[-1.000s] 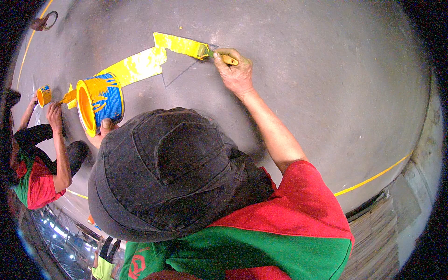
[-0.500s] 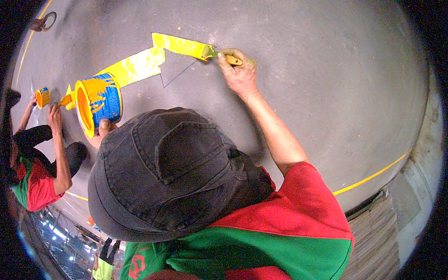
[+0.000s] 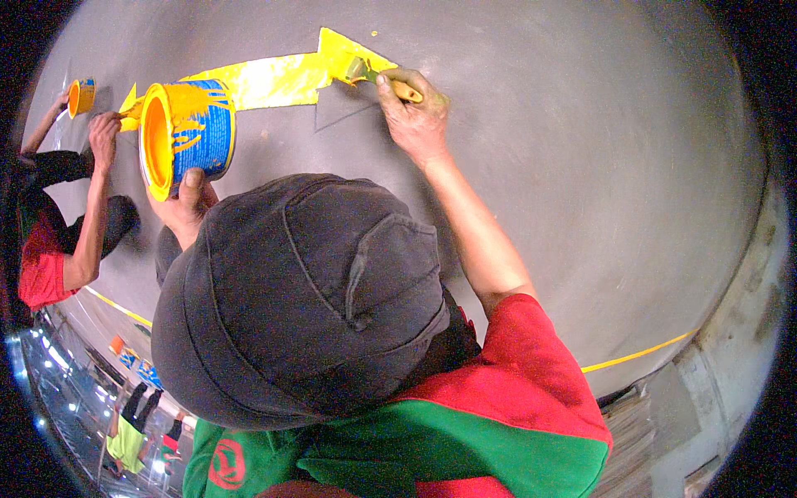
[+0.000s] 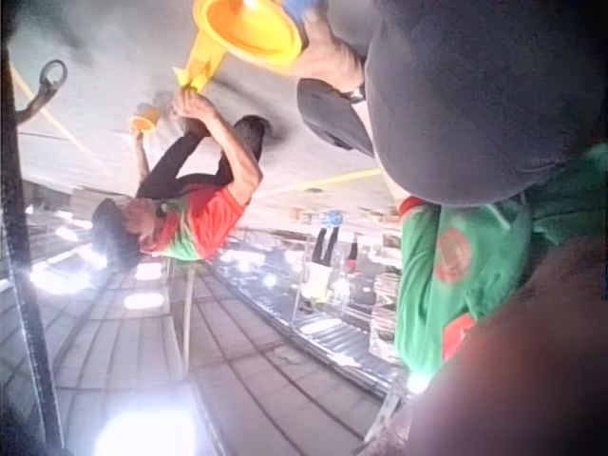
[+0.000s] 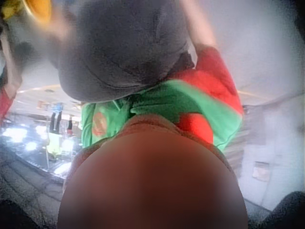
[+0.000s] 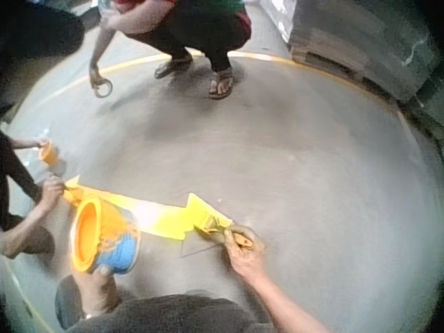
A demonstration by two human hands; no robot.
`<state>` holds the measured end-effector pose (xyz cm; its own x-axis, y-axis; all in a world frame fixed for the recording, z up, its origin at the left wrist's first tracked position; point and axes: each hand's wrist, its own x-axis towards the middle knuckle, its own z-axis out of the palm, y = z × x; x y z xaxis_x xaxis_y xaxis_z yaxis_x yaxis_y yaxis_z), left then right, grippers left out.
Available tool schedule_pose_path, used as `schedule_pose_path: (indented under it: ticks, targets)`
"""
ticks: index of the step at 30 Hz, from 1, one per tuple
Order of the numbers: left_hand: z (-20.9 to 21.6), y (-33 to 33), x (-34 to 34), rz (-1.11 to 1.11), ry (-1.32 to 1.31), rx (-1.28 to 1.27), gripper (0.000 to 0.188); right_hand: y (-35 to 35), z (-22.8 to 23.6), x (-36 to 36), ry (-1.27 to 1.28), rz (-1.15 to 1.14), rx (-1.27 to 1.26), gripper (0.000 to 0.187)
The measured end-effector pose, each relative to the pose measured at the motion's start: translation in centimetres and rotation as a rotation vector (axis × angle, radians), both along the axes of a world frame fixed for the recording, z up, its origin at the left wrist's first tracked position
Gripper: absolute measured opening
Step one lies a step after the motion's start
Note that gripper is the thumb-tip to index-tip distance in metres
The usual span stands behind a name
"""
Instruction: The person paints a yellow arrow on a concrete floor using a paintbrush and a small paint can. They repeatedly dip the brush into the can and apply paint along a pre-drawn outline, completing the arrow shape.
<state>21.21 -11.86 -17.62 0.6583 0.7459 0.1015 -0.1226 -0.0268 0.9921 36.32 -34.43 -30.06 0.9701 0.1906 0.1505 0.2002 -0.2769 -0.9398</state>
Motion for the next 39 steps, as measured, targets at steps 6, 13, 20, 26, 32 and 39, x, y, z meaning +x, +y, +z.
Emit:
schedule_pose_path:
  ticks: [6, 13, 20, 26, 32, 39]
  targets:
    - [-0.4, 0.7, -0.2, 0.018, 0.018, 0.028, 0.086, 1.1, -1.6, 0.6, 0.039, 0.077, -0.055, 0.015]
    - [-1.1, 1.1, -0.4, 0.032, -0.03, -0.043, 0.088, -4.4, 0.2, 1.2, -0.017, 0.122, -0.257, 0.014]
    - [-1.5, 1.5, -1.0, 0.048, -0.027, -0.022, 0.084, -2.0, 0.6, 1.7, -0.035, 0.135, -0.175, 0.018]
    - [-2.3, 1.9, -1.3, 0.038, -0.03, 0.001, 0.082, 0.9, -2.3, 1.7, 0.01, 0.258, -0.228, 0.018]
    - [-2.1, 1.9, -1.6, 0.07, -0.02, 0.018, 0.079, -1.9, 0.0, 2.2, -0.026, 0.208, -0.262, 0.017]
    - [-1.4, 1.6, -1.3, 0.055, -0.062, 0.016, 0.081, 0.6, -1.0, 2.9, -0.019, 0.178, -0.303, 0.02]
